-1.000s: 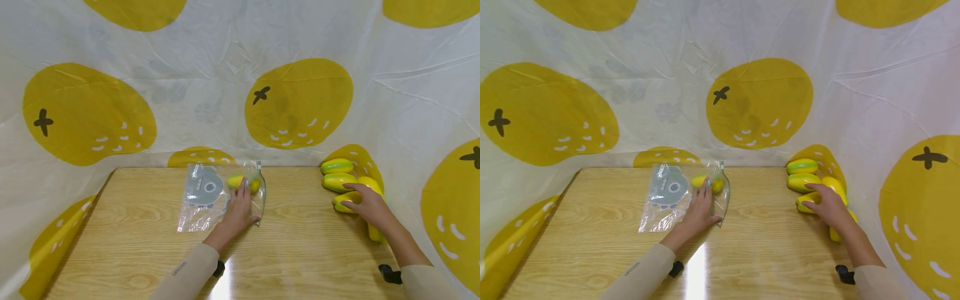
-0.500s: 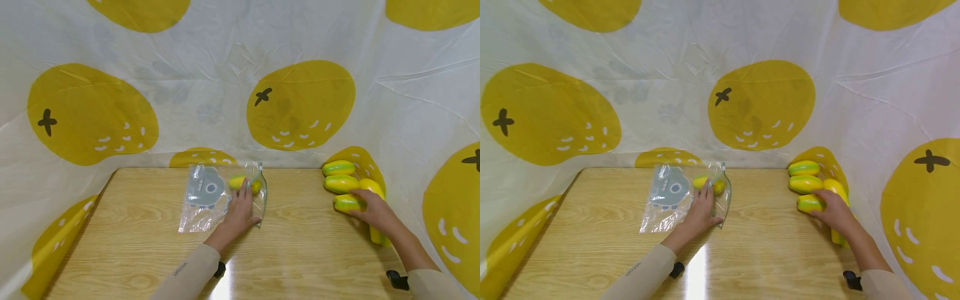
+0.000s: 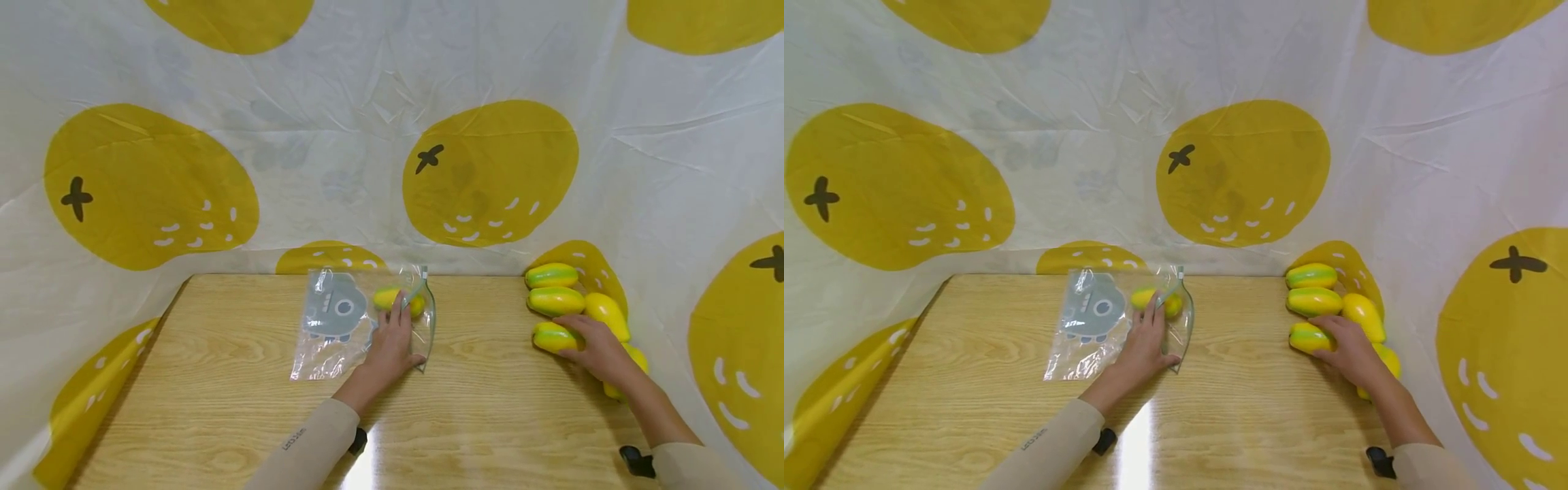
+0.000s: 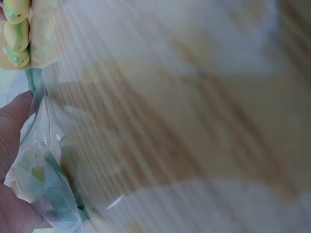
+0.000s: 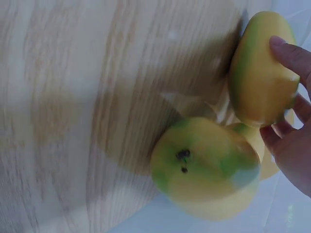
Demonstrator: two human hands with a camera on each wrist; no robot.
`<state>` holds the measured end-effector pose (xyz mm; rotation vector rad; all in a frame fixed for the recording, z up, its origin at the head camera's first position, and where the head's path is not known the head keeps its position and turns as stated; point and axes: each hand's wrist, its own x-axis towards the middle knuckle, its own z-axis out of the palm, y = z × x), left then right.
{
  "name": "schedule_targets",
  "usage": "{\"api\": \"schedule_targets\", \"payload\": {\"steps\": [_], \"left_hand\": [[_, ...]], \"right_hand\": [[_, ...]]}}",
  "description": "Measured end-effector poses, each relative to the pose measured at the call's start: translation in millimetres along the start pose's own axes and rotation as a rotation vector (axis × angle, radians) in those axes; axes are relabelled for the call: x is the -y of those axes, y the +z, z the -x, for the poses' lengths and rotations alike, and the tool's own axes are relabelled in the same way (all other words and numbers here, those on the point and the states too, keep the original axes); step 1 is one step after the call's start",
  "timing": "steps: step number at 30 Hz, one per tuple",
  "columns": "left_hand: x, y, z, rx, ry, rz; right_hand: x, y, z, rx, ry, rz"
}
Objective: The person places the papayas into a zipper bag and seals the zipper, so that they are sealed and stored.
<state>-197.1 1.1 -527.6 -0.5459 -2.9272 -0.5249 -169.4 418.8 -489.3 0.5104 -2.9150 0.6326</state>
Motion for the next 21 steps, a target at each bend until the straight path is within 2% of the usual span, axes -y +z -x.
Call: {"api": "schedule_targets", "payload": {"steps": [5,14,21], "left_hand": [[-0.2,0.7,0.9,-0.001,0.008,-0.011],[0.0,-0.3,-0.2,-0.014,0.012,-0.023],[0.9,1.3,0.6,-0.029,0.017,-0.028]], "right_hand": [[5,8,3.6,0.001,0.004,-0.013],[10,8,3.4,0.035,0.022,-0.065],[27,4,-6.4,-0.002,-0.012,-0.05]]}}
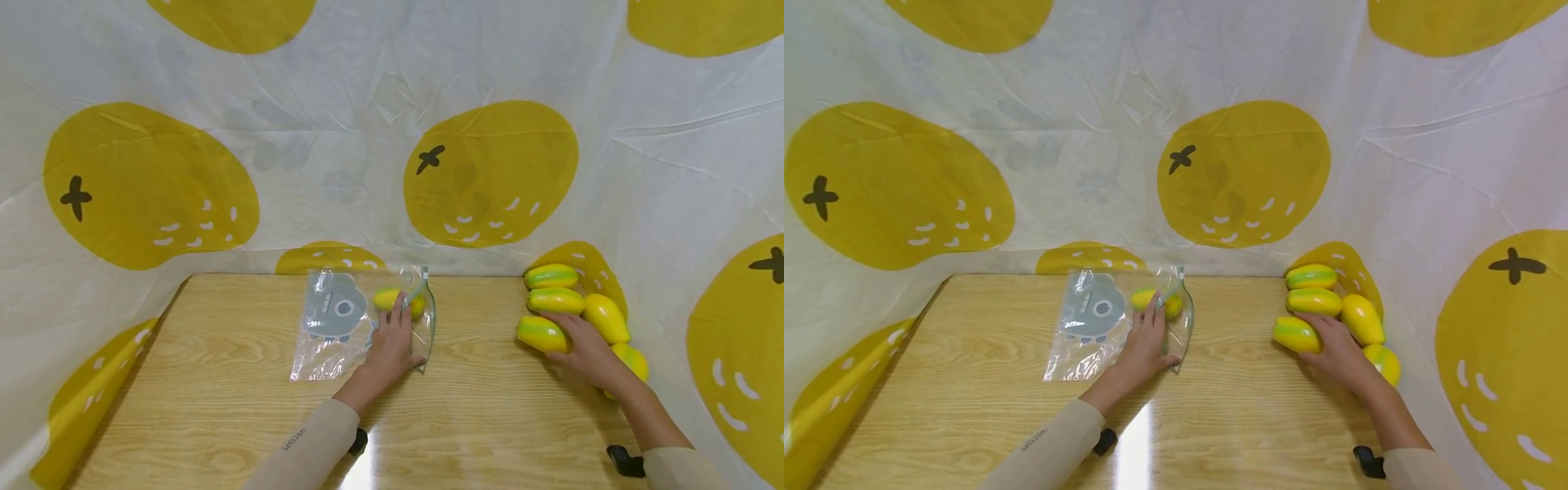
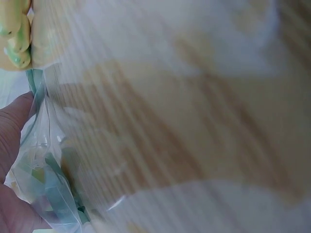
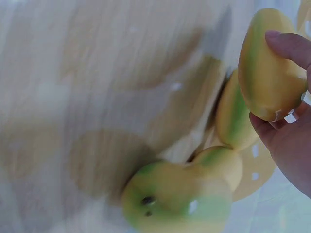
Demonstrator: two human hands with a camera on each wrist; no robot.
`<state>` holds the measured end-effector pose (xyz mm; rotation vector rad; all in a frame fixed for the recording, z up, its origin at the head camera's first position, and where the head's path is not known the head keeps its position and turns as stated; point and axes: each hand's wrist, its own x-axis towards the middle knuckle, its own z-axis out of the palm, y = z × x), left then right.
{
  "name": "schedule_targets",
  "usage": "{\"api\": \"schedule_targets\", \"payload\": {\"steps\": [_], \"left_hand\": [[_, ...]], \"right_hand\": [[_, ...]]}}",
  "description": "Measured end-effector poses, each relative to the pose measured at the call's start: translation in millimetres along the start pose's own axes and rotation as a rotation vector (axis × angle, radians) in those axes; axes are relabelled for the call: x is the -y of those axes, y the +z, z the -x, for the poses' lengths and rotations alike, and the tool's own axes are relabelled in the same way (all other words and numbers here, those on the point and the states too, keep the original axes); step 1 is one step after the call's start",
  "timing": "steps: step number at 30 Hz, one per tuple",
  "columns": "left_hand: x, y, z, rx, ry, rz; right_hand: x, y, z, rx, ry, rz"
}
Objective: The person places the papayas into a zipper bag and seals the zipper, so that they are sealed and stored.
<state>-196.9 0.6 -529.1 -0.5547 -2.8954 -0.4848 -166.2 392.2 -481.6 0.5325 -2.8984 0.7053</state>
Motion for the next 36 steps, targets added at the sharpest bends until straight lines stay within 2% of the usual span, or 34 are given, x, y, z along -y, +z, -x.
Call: {"api": "schedule_targets", "payload": {"steps": [4,7,19,29,36], "left_hand": [[0.5,1.3,-0.2,-0.001,0.002,0.003],[0.5,1.5,-0.1,-0.003,0.003,0.004],[-0.2,1.2,0.5,0.006,-0.006,0.012],[-1.5,-0.9,0.9,0.001,-0.015,0.028],[-1.3,0.0,0.3,0.011,-0.014,0.04]], "right_hand": [[13,-3,-10.0,-0.002,-0.004,-0.015],[21,-2,-18.3,0.016,0.025,-0.048],[47,25,-57.3,0.077,0.065,-0.184],[65,52,-84.4,0.118,0.02,-0.261],[77,65,-98.4,0.149,0.003,-0.255]]}}
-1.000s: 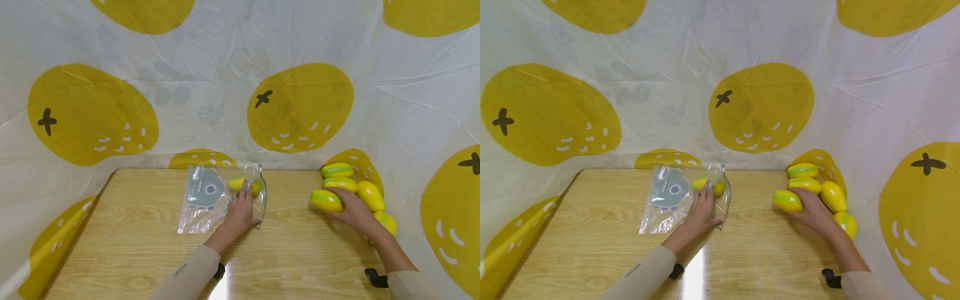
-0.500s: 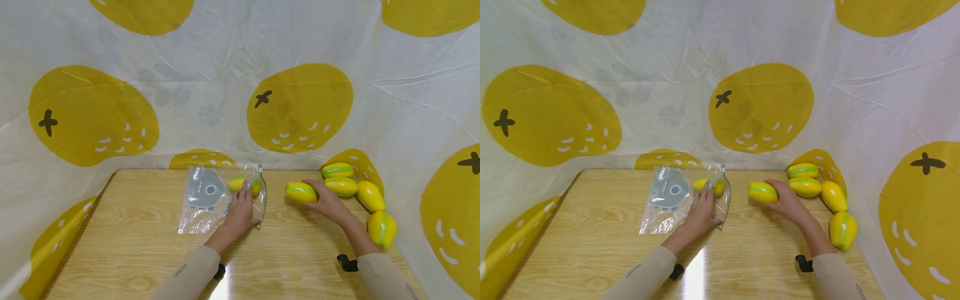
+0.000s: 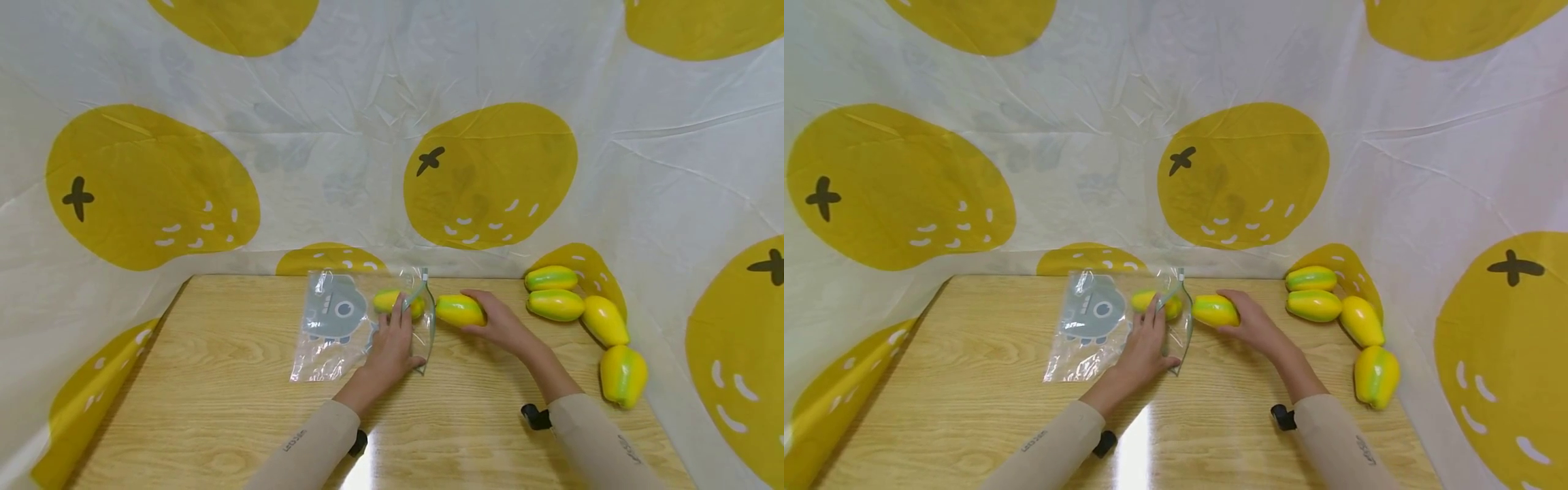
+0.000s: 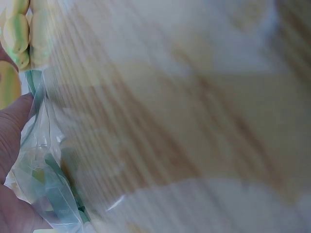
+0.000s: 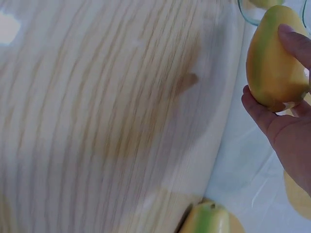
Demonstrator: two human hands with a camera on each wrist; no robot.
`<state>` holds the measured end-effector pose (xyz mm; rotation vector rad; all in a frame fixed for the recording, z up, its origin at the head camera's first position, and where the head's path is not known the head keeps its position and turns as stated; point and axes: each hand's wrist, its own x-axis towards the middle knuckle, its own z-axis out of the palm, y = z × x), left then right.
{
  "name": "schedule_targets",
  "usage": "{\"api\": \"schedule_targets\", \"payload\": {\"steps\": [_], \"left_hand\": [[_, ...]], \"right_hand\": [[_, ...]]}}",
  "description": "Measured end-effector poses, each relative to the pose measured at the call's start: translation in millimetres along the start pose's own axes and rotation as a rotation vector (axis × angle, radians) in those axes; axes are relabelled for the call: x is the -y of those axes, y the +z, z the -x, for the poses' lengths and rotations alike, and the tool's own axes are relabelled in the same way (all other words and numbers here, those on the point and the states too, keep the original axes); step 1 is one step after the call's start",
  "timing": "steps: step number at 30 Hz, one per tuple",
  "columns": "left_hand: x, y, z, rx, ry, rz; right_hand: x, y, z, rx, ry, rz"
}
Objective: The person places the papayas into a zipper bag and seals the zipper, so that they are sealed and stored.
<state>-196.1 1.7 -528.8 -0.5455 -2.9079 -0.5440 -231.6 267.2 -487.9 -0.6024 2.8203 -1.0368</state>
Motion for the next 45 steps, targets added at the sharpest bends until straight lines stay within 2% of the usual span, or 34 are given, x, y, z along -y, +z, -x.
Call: {"api": "schedule_targets", "payload": {"steps": [10,18,25,32,39,41,45], "left_hand": [[-2.2,-2.0,-0.3,0.021,-0.011,-0.006],[-3.3,-3.3,0.2,0.027,0.001,-0.032],[-3.0,-5.4,-1.1,0.022,0.013,-0.051],[-2.6,-2.8,-1.9,0.02,0.04,-0.065],[-5.3,-3.8,-1.0,0.023,0.057,-0.07],[-6.0,-3.9,-0.8,0.026,0.057,-0.074],[-6.1,-3.5,-0.6,0.026,0.052,-0.074]], "right_hand": [[11,14,-13.9,0.004,-0.051,0.037],[12,19,-17.1,0.029,-0.051,0.047],[16,21,-21.4,0.055,-0.062,0.017],[20,27,-27.5,0.074,-0.022,-0.025],[30,32,-32.0,0.089,-0.06,-0.046],[31,34,-32.4,0.088,-0.048,-0.066],[29,37,-32.7,0.08,0.03,-0.121]]}}
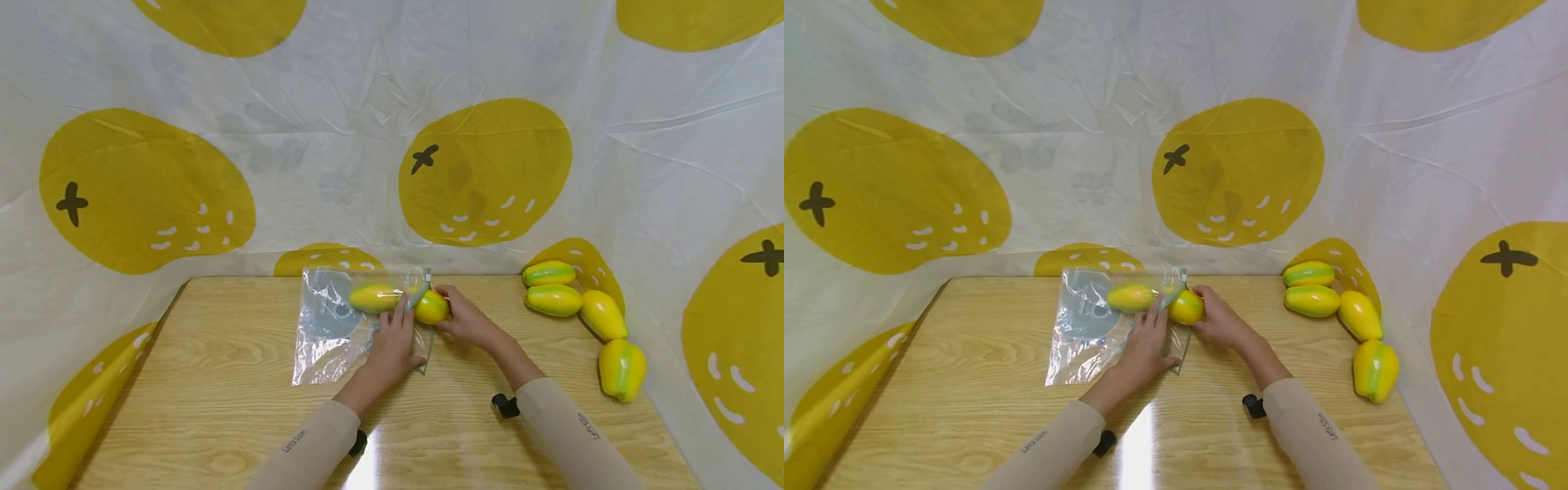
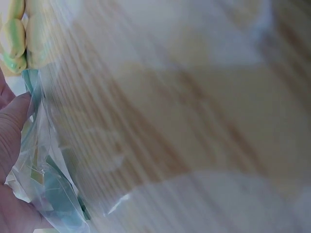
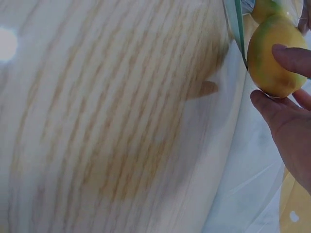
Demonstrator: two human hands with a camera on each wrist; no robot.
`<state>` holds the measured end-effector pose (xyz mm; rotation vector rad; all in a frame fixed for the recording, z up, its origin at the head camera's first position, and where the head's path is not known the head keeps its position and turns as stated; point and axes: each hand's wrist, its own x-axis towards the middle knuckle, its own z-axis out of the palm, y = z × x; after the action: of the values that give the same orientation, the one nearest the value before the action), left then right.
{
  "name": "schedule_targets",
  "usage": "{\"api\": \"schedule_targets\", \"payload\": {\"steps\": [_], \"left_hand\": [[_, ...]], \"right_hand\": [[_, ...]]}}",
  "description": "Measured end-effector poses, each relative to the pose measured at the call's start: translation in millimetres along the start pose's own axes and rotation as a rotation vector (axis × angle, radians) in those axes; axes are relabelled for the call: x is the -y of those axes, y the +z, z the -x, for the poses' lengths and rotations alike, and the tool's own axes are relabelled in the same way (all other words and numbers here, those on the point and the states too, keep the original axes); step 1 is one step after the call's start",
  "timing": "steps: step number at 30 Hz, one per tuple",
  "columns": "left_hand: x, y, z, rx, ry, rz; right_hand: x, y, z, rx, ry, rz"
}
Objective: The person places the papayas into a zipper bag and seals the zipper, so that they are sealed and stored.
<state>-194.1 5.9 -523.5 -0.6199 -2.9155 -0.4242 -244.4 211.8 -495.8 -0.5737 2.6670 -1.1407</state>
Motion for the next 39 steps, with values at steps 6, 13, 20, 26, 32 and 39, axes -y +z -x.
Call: {"api": "schedule_targets", "payload": {"steps": [6,13,20,26,32,39], "left_hand": [[1.5,2.2,0.8,0.005,-0.003,-0.006],[2.0,2.7,1.1,-0.009,0.008,-0.036],[2.4,1.1,1.0,-0.013,0.002,-0.053],[2.7,0.7,0.0,0.002,-0.003,-0.051],[2.1,-0.2,0.7,0.008,-0.001,-0.034],[3.3,1.3,1.4,0.007,0.003,-0.036]], "right_hand": [[-4,3,-0.5,-0.053,0.007,0.011],[-4,6,-2.2,-0.092,0.014,-0.012],[-2,9,-6.1,-0.09,0.014,-0.027],[-4,13,-9.4,-0.091,0.022,-0.052],[0,17,-12.3,-0.111,0.003,-0.076],[3,21,-17.0,-0.132,0.011,-0.054]]}}
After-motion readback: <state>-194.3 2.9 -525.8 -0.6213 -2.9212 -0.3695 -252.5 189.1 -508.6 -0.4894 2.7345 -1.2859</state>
